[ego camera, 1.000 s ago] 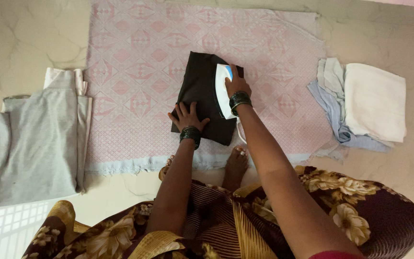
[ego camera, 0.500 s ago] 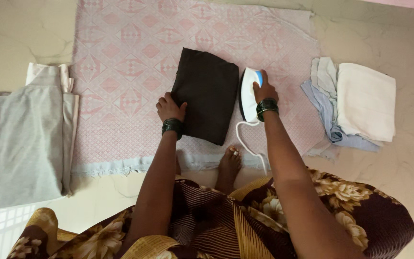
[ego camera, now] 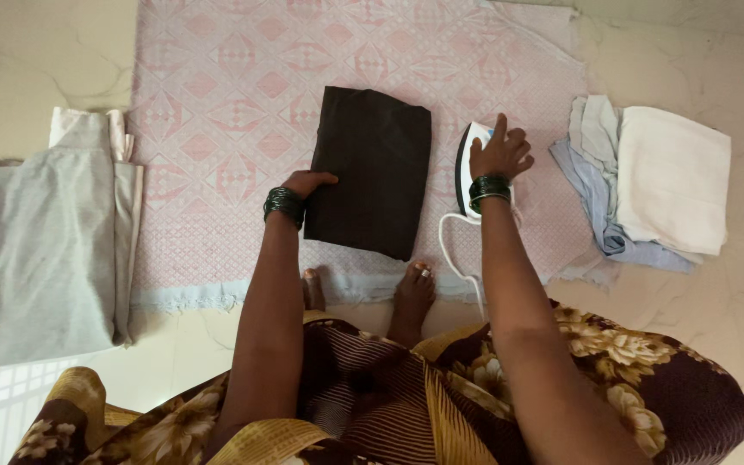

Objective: The person irons a pair of dark trousers on a floor mat, folding them neatly after smoothing the fabric. They then pick up a white shirt, lay it flat, and begin ironing the sleeves and body.

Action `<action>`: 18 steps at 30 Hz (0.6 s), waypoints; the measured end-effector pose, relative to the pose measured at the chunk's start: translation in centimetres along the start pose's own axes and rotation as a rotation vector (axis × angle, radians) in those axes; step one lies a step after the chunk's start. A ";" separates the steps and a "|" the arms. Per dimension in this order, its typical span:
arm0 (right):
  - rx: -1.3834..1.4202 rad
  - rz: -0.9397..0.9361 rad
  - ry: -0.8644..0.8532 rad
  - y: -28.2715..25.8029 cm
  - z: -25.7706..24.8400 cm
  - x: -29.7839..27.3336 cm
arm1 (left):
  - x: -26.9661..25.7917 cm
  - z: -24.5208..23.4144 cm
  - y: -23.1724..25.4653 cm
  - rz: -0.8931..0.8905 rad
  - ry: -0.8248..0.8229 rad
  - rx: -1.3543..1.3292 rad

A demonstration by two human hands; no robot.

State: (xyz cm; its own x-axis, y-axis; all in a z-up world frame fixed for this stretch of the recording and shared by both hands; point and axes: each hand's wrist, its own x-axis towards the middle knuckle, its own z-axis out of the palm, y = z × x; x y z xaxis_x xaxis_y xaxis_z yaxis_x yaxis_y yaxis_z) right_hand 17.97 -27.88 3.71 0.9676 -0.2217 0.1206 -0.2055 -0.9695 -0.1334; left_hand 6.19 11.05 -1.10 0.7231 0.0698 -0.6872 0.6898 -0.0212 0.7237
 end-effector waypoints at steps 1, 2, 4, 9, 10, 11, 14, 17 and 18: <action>0.069 -0.008 0.033 -0.9 0.5 -0.4 | -0.2 0.3 -0.4 0.063 0.009 -0.023; 0.139 -0.079 0.050 -1.9 1.3 -0.6 | -0.3 0.5 -0.6 0.128 0.019 -0.046; 0.303 -0.175 0.038 -3.9 3.3 -1.6 | -1.0 0.7 -0.8 0.186 -0.006 -0.122; 0.845 -0.257 -0.273 -9.4 7.8 -5.9 | -2.7 2.0 0.0 0.122 -0.260 -0.326; 0.790 -0.232 -0.338 -10.3 8.0 -7.2 | -2.9 2.3 0.4 0.174 -0.267 -0.332; 0.734 -0.207 -0.403 -11.5 8.0 -8.6 | -3.3 2.7 0.9 0.225 -0.274 -0.338; 1.045 -0.416 -0.390 -15.0 5.5 -10.1 | -5.0 3.4 5.5 0.446 -0.249 -0.191; 1.455 -0.321 -0.594 -17.0 -0.8 -10.9 | -10.2 3.3 12.2 0.668 -0.110 0.183; 1.680 -0.234 -0.741 -17.3 -2.7 -10.9 | -12.2 3.6 14.2 0.634 0.031 0.430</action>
State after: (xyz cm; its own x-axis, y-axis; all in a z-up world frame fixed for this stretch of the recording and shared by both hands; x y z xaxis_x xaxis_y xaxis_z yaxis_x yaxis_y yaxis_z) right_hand 10.61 -9.01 7.37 0.9053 0.4200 -0.0629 -0.1793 0.2437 -0.9531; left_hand 7.30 6.30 17.35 0.9882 -0.0575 -0.1422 0.1011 -0.4526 0.8859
